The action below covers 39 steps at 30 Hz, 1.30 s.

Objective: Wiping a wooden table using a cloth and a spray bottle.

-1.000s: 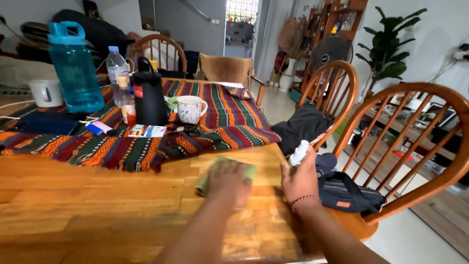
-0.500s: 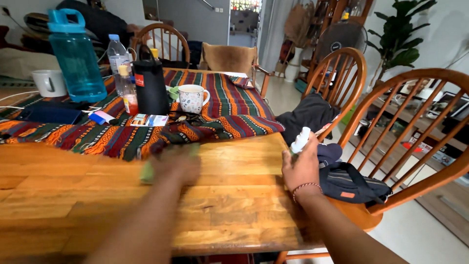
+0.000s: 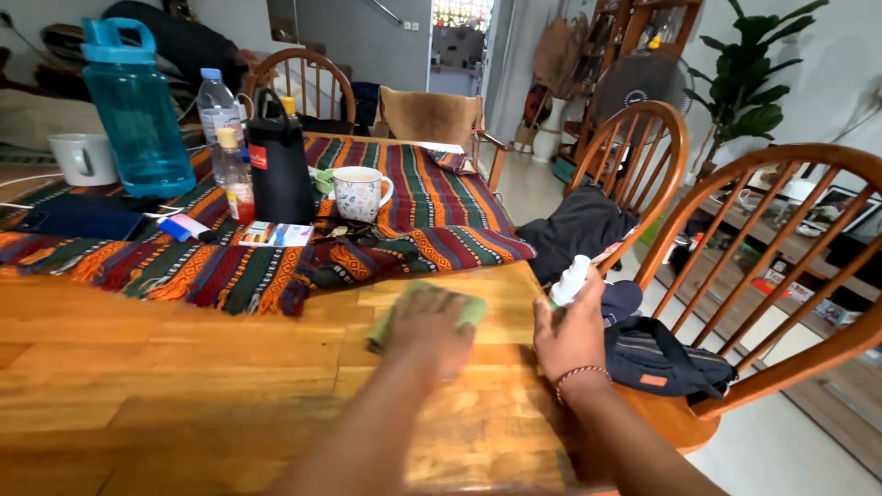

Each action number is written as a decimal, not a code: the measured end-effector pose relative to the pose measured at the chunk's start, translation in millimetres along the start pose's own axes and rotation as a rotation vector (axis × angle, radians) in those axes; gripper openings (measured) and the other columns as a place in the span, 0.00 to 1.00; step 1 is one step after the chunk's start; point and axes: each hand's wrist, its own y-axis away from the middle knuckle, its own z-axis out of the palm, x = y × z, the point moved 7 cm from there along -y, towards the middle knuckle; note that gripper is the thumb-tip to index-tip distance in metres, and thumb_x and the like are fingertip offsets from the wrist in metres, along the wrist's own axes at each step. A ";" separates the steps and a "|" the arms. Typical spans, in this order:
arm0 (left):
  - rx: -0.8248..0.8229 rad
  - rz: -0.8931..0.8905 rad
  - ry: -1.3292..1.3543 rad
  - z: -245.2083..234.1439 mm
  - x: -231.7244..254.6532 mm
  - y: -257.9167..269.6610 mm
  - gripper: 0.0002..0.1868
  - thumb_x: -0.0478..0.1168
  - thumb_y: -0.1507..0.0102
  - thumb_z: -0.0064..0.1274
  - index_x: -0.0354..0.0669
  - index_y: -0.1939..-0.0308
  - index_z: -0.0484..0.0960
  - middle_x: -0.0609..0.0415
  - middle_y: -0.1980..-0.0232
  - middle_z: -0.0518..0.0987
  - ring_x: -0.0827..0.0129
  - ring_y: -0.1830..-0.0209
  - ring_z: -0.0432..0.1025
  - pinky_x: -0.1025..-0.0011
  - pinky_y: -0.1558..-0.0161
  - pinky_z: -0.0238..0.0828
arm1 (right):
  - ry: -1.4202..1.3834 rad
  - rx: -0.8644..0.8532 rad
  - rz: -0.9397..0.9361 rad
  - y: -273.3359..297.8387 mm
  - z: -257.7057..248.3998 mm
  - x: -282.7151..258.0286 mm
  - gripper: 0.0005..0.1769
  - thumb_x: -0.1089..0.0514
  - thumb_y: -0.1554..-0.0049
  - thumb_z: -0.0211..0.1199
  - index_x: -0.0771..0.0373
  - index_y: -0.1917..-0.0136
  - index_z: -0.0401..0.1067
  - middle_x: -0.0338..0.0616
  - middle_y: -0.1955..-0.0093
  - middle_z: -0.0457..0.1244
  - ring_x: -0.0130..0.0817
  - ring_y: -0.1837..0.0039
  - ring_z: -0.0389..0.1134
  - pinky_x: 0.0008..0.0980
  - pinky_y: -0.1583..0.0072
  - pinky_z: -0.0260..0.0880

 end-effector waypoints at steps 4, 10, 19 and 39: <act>0.143 -0.053 -0.044 -36.5 -92.5 37.3 0.31 0.57 0.30 0.30 0.58 0.24 0.61 0.54 0.19 0.58 0.54 0.20 0.53 0.55 0.23 0.45 | -0.006 0.021 0.019 -0.1 -0.9 -0.9 0.41 0.63 0.46 0.67 0.64 0.26 0.50 0.62 0.40 0.64 0.58 0.40 0.69 0.46 0.39 0.69; 0.127 -0.097 -0.147 -52.4 -190.0 75.7 0.36 0.61 0.41 0.49 0.55 0.31 0.69 0.50 0.29 0.67 0.50 0.26 0.57 0.54 0.32 0.59 | -0.028 0.040 -0.039 2.9 21.2 -6.6 0.41 0.64 0.47 0.68 0.65 0.27 0.50 0.62 0.41 0.64 0.58 0.40 0.68 0.46 0.40 0.68; 0.177 -0.206 -0.026 -92.4 -193.5 60.1 0.18 0.53 0.40 0.52 0.50 0.53 0.86 0.44 0.50 0.84 0.49 0.46 0.78 0.52 0.43 0.74 | -0.102 -0.063 -0.020 8.7 73.8 -57.4 0.40 0.63 0.47 0.67 0.63 0.27 0.50 0.62 0.42 0.64 0.60 0.41 0.68 0.47 0.42 0.68; 0.546 -0.101 0.111 -138.4 -344.3 -159.0 0.46 0.39 0.49 0.62 0.34 0.27 0.63 0.23 0.27 0.58 0.33 0.28 0.57 0.50 0.33 0.58 | -0.154 -0.159 0.120 -14.1 96.4 -50.2 0.38 0.62 0.45 0.63 0.59 0.27 0.49 0.56 0.49 0.66 0.53 0.48 0.71 0.43 0.46 0.71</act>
